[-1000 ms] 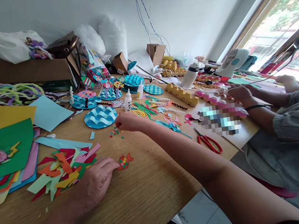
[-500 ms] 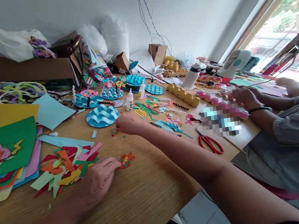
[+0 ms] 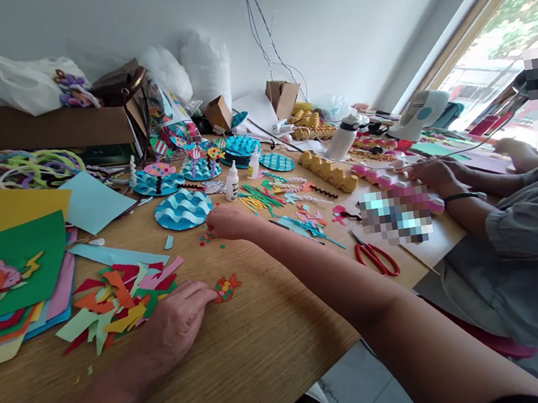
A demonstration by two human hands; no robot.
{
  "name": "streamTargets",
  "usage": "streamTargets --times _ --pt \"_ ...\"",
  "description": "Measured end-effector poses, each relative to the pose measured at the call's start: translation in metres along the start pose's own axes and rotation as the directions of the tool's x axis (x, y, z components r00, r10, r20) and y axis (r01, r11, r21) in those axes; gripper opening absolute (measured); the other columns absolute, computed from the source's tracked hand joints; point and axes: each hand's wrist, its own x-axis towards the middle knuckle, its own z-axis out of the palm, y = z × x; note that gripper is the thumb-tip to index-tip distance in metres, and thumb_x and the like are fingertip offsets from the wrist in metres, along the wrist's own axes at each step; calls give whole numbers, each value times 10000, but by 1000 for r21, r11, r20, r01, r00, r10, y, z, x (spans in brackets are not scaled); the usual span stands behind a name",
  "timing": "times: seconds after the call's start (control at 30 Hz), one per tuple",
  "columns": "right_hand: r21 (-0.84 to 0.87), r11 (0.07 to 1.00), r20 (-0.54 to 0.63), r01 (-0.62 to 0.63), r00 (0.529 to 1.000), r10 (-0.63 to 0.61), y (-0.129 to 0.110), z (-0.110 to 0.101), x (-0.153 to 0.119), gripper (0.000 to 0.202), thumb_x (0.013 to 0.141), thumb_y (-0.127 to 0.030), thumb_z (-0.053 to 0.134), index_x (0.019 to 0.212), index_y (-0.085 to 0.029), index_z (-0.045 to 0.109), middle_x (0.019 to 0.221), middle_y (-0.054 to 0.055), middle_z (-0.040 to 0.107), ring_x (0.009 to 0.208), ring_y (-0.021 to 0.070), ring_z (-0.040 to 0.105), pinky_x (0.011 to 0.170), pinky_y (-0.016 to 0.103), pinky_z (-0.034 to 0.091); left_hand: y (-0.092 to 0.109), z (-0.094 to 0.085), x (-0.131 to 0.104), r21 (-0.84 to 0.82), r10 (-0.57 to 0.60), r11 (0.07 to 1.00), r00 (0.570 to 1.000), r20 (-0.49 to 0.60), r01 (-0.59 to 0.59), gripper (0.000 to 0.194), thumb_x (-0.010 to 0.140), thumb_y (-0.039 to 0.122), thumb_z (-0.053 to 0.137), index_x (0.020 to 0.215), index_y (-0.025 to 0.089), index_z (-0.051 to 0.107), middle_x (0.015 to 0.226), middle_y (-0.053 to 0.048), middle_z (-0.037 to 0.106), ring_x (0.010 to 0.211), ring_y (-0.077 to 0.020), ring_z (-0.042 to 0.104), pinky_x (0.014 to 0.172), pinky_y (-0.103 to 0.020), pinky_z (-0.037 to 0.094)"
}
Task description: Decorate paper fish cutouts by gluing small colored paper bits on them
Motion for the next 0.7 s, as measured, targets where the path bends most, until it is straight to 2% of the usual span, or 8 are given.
streamTargets --times 0.1,0.2,0.27,0.33,0.4,0.47,0.57,0.7 --pt "89 996 -21 -15 1000 17 8 -2 -1 233 731 -207 517 872 -144 692 942 110 682 865 212 623 652 246 439 0 0 1 -14 -9 1000 1000 -22 8 322 850 94 334 947 205 620 923 -36 644 869 -138 608 765 -233 493" --pt "361 933 -43 -9 999 26 21 -1 -5 178 713 -196 533 801 -143 678 775 61 684 723 151 623 603 209 432 1 -1 2 -47 -16 999 999 -41 15 327 849 103 321 927 201 622 910 -33 652 848 -135 613 750 -224 493" --pt "641 768 -26 -14 999 40 28 2 -11 147 718 -200 541 791 -135 651 679 21 652 623 101 595 572 184 434 2 -3 3 -74 -54 996 997 -53 50 311 855 124 327 928 206 618 920 -29 656 851 -136 614 757 -228 490" --pt "854 520 -11 -14 999 44 31 4 -18 110 715 -207 564 771 -128 617 628 -11 611 561 65 557 545 165 431 2 -7 5 -108 -138 986 987 -82 129 255 856 184 373 922 219 617 917 -22 664 891 -158 612 795 -256 483" --pt "954 300 -9 -2 999 37 30 6 -26 97 702 -217 595 730 -125 587 596 -32 579 523 45 525 512 153 412 1 -12 8 -185 -271 951 956 -109 249 199 838 285 439 894 229 622 891 -20 672 944 -194 601 810 -288 479" --pt "988 155 -13 10 1000 15 28 8 -33 125 681 -234 628 703 -126 569 583 -43 564 506 35 506 490 147 391 1 -18 15 -311 -426 870 900 -87 382 224 805 386 485 878 224 622 865 -28 671 930 -214 602 749 -287 492" --pt "999 36 -35 36 999 -32 20 9 -41 164 659 -257 657 700 -128 565 587 -48 558 502 30 497 496 151 390 2 -28 32 -461 -598 709 802 7 533 309 755 451 519 893 188 606 787 -24 645 737 -178 606 619 -264 482" --pt "994 5 -106 106 994 -15 6 10 -51 141 690 -259 623 714 -138 552 577 -56 540 495 32 484 500 161 378 1 -34 59 -546 -623 633 780 61 548 381 660 476 572 880 167 606 735 -9 609 678 -157 567 584 -260 454"
